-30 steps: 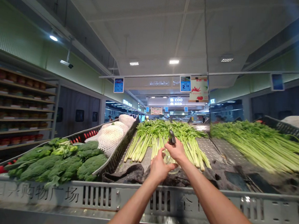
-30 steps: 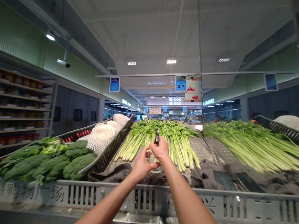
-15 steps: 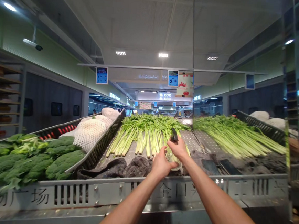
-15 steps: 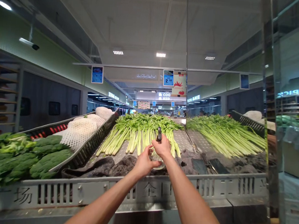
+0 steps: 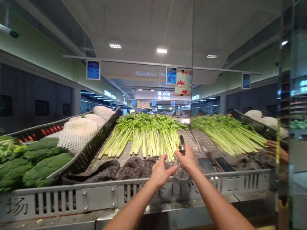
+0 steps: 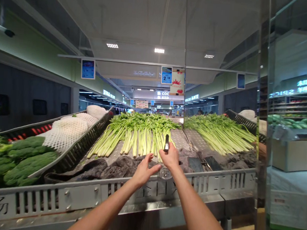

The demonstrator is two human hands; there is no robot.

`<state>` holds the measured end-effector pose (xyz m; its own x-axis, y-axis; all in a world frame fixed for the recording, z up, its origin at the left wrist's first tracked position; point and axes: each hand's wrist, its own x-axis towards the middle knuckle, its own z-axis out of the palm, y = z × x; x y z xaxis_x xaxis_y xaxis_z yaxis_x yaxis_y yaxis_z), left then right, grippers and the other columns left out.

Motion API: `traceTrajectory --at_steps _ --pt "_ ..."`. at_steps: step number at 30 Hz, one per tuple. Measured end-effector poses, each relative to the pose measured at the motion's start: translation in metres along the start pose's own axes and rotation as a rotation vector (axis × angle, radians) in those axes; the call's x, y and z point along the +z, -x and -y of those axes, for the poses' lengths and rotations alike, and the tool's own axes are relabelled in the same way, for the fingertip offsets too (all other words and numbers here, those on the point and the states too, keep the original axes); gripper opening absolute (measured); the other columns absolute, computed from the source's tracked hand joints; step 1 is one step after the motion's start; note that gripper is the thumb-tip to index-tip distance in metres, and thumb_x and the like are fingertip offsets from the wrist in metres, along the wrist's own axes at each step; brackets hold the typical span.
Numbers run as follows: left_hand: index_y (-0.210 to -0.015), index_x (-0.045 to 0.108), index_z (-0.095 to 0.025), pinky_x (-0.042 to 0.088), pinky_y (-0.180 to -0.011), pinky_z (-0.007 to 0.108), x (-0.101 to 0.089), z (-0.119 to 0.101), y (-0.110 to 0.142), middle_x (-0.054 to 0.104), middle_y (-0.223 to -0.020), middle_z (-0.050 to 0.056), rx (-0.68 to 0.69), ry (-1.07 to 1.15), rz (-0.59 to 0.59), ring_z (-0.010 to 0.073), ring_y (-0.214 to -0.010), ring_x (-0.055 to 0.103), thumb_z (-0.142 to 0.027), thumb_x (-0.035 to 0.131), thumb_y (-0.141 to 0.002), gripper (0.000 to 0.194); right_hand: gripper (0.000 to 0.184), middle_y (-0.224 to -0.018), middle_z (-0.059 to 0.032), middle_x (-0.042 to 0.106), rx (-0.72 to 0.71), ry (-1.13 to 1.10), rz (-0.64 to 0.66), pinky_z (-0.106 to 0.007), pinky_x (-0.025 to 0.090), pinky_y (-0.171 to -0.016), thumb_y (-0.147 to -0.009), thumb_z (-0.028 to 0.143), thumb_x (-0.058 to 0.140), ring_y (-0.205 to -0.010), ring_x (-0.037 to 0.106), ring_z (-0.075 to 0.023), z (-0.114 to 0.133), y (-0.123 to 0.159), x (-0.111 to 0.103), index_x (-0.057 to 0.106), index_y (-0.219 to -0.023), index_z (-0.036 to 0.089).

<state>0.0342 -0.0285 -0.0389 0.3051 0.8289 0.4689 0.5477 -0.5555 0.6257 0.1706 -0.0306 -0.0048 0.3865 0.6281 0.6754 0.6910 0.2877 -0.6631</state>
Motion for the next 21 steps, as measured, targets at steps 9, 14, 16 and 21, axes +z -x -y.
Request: traceTrajectory --at_steps 9,14,16,21 --pt "-0.111 0.044 -0.02 0.03 -0.088 0.033 -0.019 0.025 0.007 0.049 -0.116 0.006 -0.124 -0.467 0.14 0.0223 -0.107 0.041 -0.036 0.034 -0.075 0.041 0.019 -0.064 0.0014 0.054 0.012 -0.017 0.041 -0.021 0.034 -0.054 -0.057 0.026 0.048 -0.058 0.047 -0.0114 -0.01 0.002 0.007 0.049 -0.074 0.019" --pt "-0.108 0.046 -0.022 0.032 -0.085 0.036 -0.015 0.026 0.007 0.05 -0.115 0.005 -0.086 -0.508 0.172 0.0232 -0.105 0.043 -0.035 0.029 -0.076 0.039 0.02 -0.065 0.0019 0.053 0.015 0.011 0.045 -0.021 0.034 -0.053 -0.058 0.028 0.049 -0.057 0.046 -0.0105 -0.011 -0.001 0.01 0.048 -0.076 0.019" --pt "-0.107 0.047 -0.021 0.033 -0.084 0.036 -0.014 0.028 0.006 0.05 -0.115 0.005 -0.067 -0.533 0.176 0.0227 -0.105 0.044 -0.035 0.027 -0.077 0.039 0.021 -0.064 0.0024 0.052 0.031 0.02 0.051 -0.021 0.033 -0.053 -0.058 0.029 0.049 -0.057 0.046 -0.0104 -0.011 -0.001 0.01 0.049 -0.077 0.02" --pt "-0.106 0.048 -0.02 0.034 -0.084 0.034 -0.013 0.032 0.004 0.052 -0.112 0.005 0.008 -0.614 0.147 0.0212 -0.103 0.046 -0.034 0.025 -0.077 0.04 0.025 -0.065 0.0033 0.051 0.042 0.047 0.045 -0.021 0.031 -0.051 -0.058 0.029 0.049 -0.056 0.044 -0.0104 -0.008 0.001 0.007 0.049 -0.082 0.021"
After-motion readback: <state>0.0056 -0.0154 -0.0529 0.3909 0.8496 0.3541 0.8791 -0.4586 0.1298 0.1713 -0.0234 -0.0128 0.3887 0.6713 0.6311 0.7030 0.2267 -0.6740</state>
